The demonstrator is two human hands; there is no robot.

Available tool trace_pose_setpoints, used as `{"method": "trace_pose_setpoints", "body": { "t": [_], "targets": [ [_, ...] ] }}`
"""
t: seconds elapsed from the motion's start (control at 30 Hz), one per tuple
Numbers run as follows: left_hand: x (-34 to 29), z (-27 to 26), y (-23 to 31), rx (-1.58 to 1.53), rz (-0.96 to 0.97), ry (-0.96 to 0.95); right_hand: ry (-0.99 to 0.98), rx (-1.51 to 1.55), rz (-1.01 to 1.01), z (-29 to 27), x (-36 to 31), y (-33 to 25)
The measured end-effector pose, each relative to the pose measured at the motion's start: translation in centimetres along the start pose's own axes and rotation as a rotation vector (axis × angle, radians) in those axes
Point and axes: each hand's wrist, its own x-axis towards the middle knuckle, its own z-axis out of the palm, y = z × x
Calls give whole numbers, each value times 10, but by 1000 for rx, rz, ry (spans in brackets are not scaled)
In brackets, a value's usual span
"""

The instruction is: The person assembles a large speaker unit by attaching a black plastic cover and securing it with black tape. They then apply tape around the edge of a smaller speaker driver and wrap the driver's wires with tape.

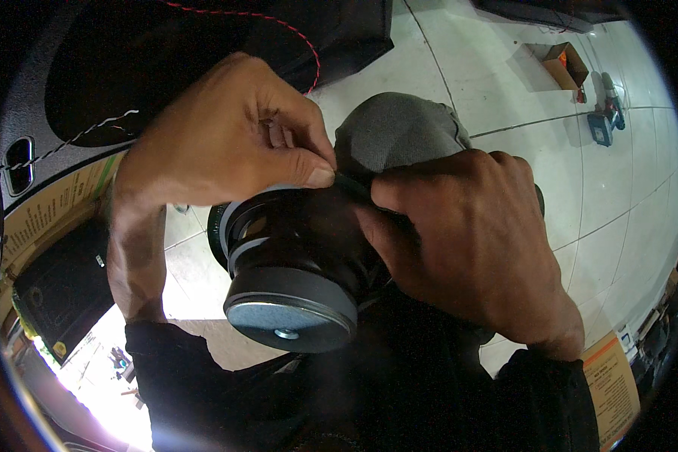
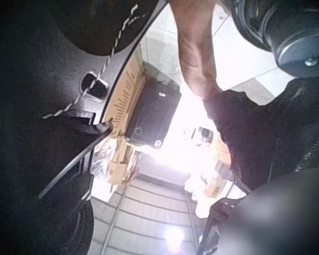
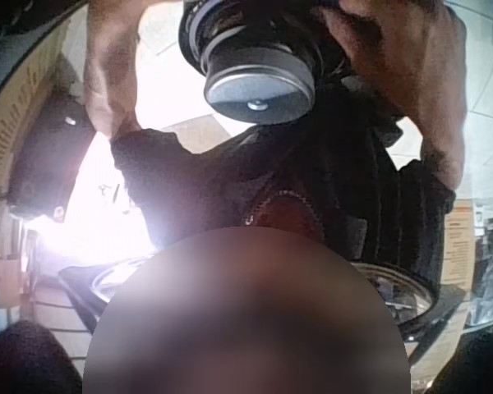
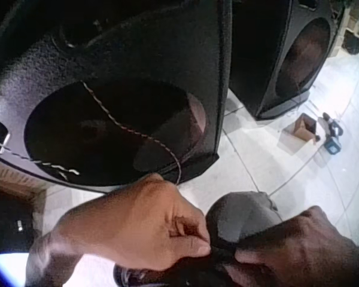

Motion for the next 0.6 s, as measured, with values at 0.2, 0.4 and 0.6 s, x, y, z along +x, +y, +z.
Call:
{"method": "trace_pose_setpoints", "body": {
  "t": [0.2, 0.4, 0.6],
  "targets": [
    [1, -12, -14, -89, -71, -123, -37, -8, 36, 2, 0, 1],
    [-25, -19, -24, -140, -53, -85, -4, 179, -18, 0, 3, 12],
    [-61, -3, -32, -194, -78, 147, -27, 335, -141, -14, 5, 14]
  ]
}}
